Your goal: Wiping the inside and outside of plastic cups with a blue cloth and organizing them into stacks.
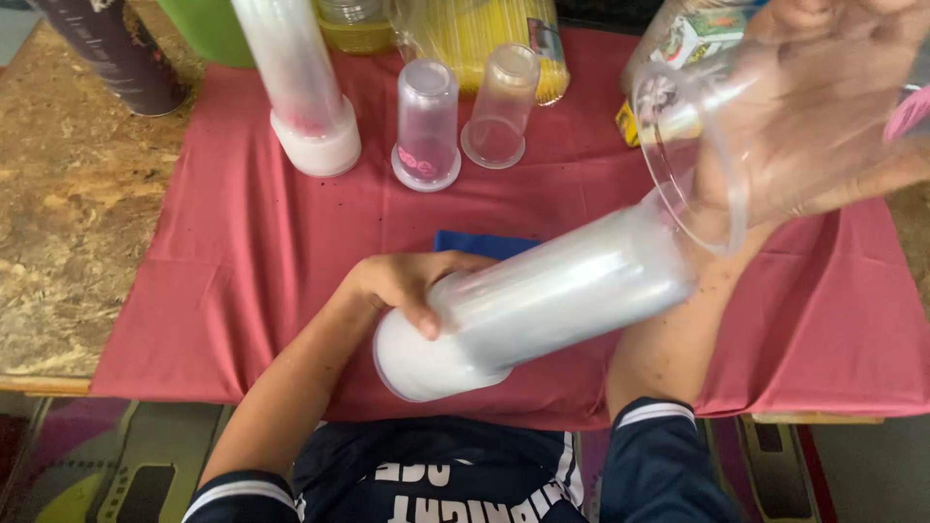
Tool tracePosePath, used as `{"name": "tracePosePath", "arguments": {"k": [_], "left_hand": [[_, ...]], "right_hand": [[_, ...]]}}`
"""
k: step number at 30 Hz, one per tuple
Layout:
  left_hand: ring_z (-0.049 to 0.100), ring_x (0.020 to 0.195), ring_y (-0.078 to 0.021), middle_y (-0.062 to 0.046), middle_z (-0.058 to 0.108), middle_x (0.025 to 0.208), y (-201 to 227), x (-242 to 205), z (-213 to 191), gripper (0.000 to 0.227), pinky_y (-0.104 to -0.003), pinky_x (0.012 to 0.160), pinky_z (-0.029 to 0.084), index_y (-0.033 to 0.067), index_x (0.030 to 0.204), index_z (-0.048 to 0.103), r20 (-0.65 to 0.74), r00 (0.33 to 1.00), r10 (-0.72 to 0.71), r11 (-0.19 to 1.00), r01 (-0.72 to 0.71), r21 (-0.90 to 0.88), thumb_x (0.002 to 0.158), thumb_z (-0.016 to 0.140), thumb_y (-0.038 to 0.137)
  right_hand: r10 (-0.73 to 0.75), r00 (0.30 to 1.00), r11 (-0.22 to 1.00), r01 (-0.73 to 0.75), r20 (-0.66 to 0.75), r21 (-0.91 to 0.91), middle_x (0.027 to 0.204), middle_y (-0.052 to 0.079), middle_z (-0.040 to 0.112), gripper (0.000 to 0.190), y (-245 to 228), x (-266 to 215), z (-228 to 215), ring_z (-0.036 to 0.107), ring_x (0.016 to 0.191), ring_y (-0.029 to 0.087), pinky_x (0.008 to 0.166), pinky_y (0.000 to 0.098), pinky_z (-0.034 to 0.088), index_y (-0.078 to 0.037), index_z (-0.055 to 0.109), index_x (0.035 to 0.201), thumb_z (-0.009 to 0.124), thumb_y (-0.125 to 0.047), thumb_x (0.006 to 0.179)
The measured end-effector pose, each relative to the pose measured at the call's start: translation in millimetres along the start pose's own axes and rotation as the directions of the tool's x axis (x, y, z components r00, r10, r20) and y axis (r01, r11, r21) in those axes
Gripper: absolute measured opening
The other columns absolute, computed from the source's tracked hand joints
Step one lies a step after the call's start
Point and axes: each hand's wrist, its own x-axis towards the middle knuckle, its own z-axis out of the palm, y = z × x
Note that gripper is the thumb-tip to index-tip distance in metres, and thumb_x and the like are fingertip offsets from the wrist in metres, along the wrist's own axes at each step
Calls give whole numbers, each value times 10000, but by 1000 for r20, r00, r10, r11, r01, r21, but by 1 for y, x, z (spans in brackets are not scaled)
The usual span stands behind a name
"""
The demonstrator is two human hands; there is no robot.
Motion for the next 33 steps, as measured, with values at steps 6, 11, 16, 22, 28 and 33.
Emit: {"name": "tracePosePath", "arguments": {"k": [6,11,16,22,28,33], "left_hand": [[552,1233,-169,-84,561,1398,3,8,-3,1216,-271,1046,430,-48,1520,403,-4,997,-83,994,83,67,591,881,575],[555,1268,-193,-114,546,1443,-1,-35,-38,1155,-310,1089,427,-37,1515,405,-21,999,42,999,-42,-9,654,953,504],[565,1331,-360,-196,560,1470,11,-94,-64,1108,-523,1151,472,12,1561,393,-463,736,495,839,-543,33,700,1003,351],[608,1363,-240,-34,625,1388,85,-94,-25,837,-442,1264,530,119,1478,502,-678,147,720,656,-463,596,865,814,596],[496,1218,-328,-205,457,1308,93,-111,-29,429,-468,1098,440,75,1385,368,-374,-24,927,375,83,923,1103,691,100],[515,1136,-315,-173,453,1230,89,-100,-36,615,-446,989,477,46,1318,378,-233,-118,965,261,482,837,997,870,226]], "right_hand": [[-38,998,999,38,-46,-8,1643,16,629,859,-62,45,-16,570,1568,184,1410,494,425,-105,557,1681,639,-601,984],[29,927,999,-20,-374,28,1491,107,687,704,-32,58,28,656,1428,297,1342,613,515,-167,628,1493,775,-464,871],[27,903,912,-198,-430,-359,1023,1,691,796,14,38,23,650,1017,176,1005,406,550,-187,449,1560,846,-328,884],[175,888,826,-368,-426,-428,1392,100,604,750,32,-15,-7,596,1338,261,1178,412,470,-231,317,1582,706,-112,952],[392,766,802,-556,-510,-219,1317,192,619,617,24,-16,-32,599,1031,152,679,228,447,-242,528,1429,752,-268,854],[380,733,768,-590,-565,-248,1274,227,686,493,26,-23,-50,606,779,105,639,229,433,-243,564,1377,699,-211,904]]}}
